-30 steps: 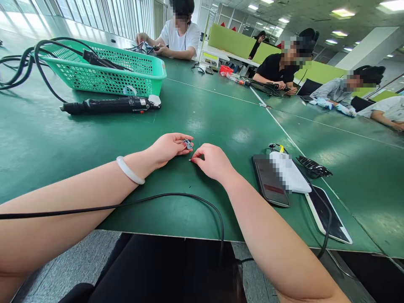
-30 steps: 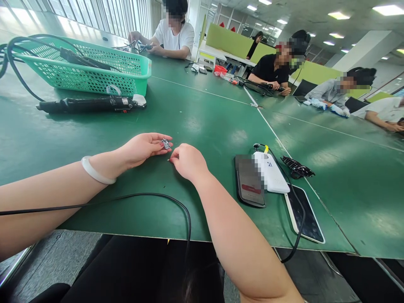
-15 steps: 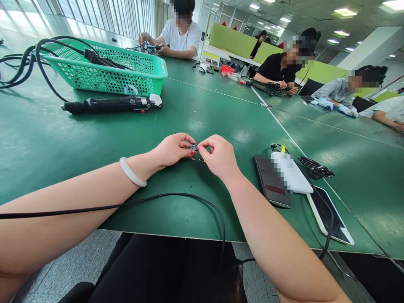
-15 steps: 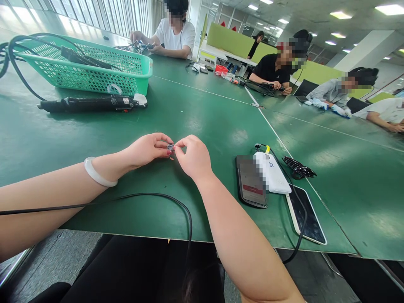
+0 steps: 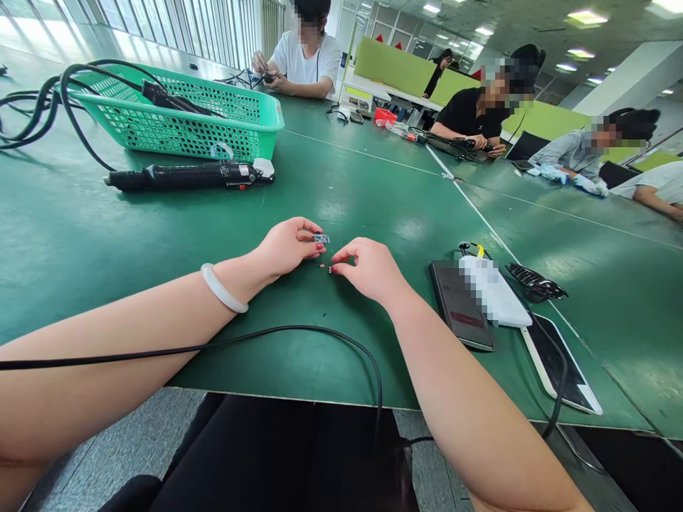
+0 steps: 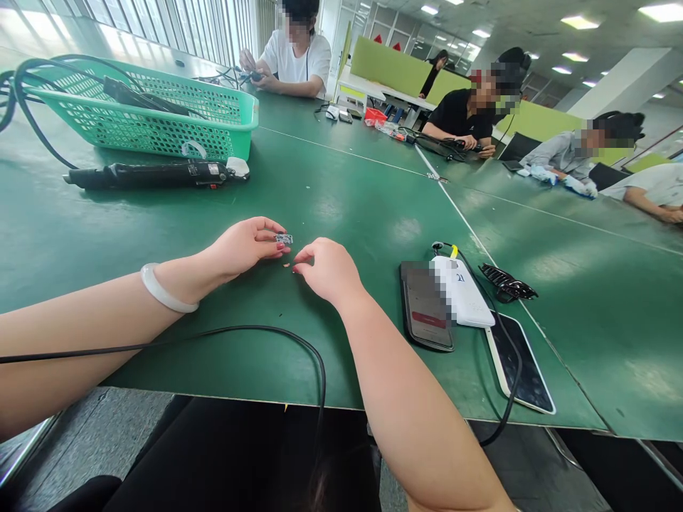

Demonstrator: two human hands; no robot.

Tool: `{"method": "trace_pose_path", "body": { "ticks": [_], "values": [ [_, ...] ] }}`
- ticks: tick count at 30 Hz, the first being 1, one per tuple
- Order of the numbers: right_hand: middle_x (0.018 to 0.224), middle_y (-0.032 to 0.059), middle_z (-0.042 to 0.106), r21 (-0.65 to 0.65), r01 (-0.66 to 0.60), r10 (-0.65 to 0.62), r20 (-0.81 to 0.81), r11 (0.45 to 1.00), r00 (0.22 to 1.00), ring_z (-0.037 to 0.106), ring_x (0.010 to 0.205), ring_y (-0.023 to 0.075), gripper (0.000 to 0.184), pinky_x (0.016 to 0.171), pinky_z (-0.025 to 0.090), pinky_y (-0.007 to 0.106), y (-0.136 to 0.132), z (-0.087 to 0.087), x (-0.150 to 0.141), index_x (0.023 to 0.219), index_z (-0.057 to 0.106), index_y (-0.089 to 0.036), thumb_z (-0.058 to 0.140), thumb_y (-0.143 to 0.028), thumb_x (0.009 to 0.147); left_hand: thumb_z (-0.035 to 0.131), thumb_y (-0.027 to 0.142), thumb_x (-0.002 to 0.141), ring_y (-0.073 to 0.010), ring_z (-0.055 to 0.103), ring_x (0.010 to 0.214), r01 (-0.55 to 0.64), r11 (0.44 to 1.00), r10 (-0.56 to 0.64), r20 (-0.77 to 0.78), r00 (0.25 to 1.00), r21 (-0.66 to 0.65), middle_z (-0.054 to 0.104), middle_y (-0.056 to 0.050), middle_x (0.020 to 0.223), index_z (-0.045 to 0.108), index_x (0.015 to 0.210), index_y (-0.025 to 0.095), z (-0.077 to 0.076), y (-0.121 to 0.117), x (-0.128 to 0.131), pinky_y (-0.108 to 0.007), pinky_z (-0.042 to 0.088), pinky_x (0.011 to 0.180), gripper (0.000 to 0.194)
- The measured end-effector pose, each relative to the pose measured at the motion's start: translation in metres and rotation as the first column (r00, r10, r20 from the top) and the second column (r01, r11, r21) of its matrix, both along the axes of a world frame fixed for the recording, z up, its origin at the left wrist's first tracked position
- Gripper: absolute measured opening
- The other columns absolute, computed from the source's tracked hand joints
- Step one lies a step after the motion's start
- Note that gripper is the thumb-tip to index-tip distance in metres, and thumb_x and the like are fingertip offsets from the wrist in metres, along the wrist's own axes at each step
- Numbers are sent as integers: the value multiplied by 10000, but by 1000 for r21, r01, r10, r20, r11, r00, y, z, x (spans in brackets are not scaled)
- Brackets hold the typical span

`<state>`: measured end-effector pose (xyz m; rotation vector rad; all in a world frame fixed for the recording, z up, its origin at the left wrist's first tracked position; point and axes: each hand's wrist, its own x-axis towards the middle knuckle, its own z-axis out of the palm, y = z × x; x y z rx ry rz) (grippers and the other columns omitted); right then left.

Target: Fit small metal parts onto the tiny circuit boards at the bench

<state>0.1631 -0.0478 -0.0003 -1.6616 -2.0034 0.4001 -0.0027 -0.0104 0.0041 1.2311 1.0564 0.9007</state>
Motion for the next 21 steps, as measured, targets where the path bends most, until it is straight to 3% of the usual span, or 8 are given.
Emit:
{"method": "trace_pose_path", "body": {
  "ticks": [8,14,21],
  "values": [
    [839,21,627,-22,-50,52,109,999,993,545,745,143,121,672,405,294,1,-2,-5,728,708,-224,609,-176,779,716,74,643,-151,634,689,50,993,-31,-169,985,110,691,-39,759,612,849,149,-4,3,-5,-358,490,780,243],
    [892,21,625,187,-45,39,34,981,999,544,740,131,119,653,410,277,-1,4,-3,802,689,-209,575,-180,819,706,150,681,-191,664,759,160,973,-107,-288,952,167,718,-50,753,625,879,163,-3,3,-7,-361,481,782,215],
    [909,26,618,294,-101,89,52,950,995,556,799,140,188,701,425,280,-4,6,-7,829,684,-210,503,-176,866,713,99,651,-167,657,736,218,967,-189,-209,960,131,722,-42,773,645,788,163,2,-2,-3,-341,491,773,166]
  ]
}}
